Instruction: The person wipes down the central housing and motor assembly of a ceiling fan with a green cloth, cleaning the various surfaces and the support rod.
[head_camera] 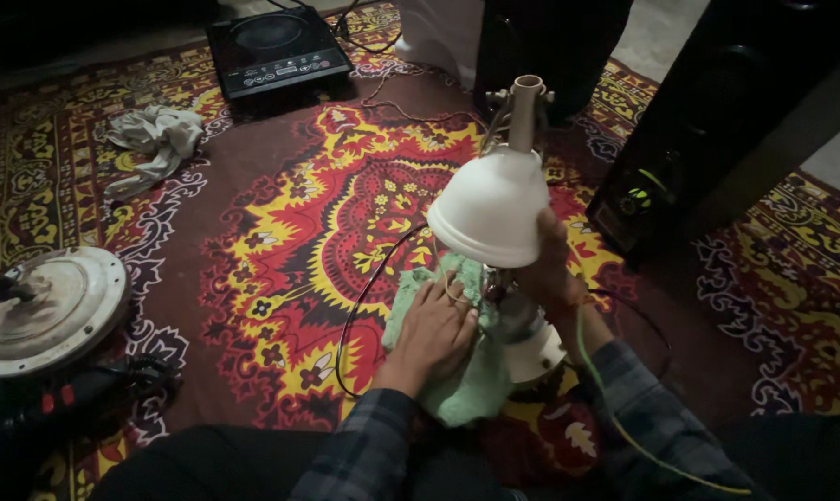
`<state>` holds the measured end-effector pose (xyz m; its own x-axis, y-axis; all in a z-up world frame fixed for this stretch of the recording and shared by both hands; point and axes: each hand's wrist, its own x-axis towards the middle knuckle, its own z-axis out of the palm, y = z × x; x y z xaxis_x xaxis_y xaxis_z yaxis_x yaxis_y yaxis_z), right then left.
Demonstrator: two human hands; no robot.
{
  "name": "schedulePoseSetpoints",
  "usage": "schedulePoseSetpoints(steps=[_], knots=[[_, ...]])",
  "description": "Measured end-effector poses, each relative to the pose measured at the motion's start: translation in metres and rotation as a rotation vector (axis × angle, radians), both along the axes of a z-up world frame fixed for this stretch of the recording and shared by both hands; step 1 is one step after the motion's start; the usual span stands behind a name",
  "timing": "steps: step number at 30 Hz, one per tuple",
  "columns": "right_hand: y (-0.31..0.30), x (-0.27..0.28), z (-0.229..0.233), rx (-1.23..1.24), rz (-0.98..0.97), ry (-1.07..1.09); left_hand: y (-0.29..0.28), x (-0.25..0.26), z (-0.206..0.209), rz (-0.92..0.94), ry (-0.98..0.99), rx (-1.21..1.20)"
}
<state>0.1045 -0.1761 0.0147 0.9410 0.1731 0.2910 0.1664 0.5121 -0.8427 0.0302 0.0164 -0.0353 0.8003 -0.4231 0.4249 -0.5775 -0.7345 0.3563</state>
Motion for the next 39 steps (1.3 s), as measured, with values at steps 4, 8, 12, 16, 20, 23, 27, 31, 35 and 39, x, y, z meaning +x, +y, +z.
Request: schedulePoseSetpoints(steps=[4, 8, 12, 16, 20, 23, 27, 31, 35, 39], knots=[[-0.003, 0.004, 0.003, 0.006, 0.083, 0.013, 0.001, 0.013, -0.010, -0.055, -0.008, 0.004], [0.006, -0.004, 0.011, -0.032, -0.018, -0.045, -0.003, 0.010, -0.011, -0.024, -0.082, 0.023], [0.002, -0.021, 0.018, 0.062, -0.003, 0.005, -0.011, 0.000, 0.000, 0.020, 0.005, 0.021], [0.012, -0.021, 0.024, 0.071, -0.075, -0.030, -0.015, -0.006, 0.008, 0.048, -0.005, 0.050], [0.016, -0.024, 0.028, 0.059, -0.137, -0.052, -0.018, -0.016, 0.006, 0.078, -0.102, 0.031], [0.013, -0.029, 0.025, 0.046, -0.165, -0.050, -0.026, -0.028, 0.007, 0.121, -0.093, 0.048], [0.013, -0.027, 0.022, 0.062, -0.165, -0.025, -0.038, -0.050, 0.015, 0.197, -0.058, -0.001], [0.013, -0.024, 0.023, 0.042, -0.167, 0.041, -0.050, -0.061, 0.020, 0.254, -0.018, 0.005], [0.011, -0.022, 0.025, 0.006, -0.166, -0.001, -0.050, -0.059, 0.014, 0.236, -0.076, -0.029], [0.005, -0.027, 0.025, 0.037, -0.049, -0.041, -0.040, -0.043, 0.011, 0.163, -0.129, 0.036]])
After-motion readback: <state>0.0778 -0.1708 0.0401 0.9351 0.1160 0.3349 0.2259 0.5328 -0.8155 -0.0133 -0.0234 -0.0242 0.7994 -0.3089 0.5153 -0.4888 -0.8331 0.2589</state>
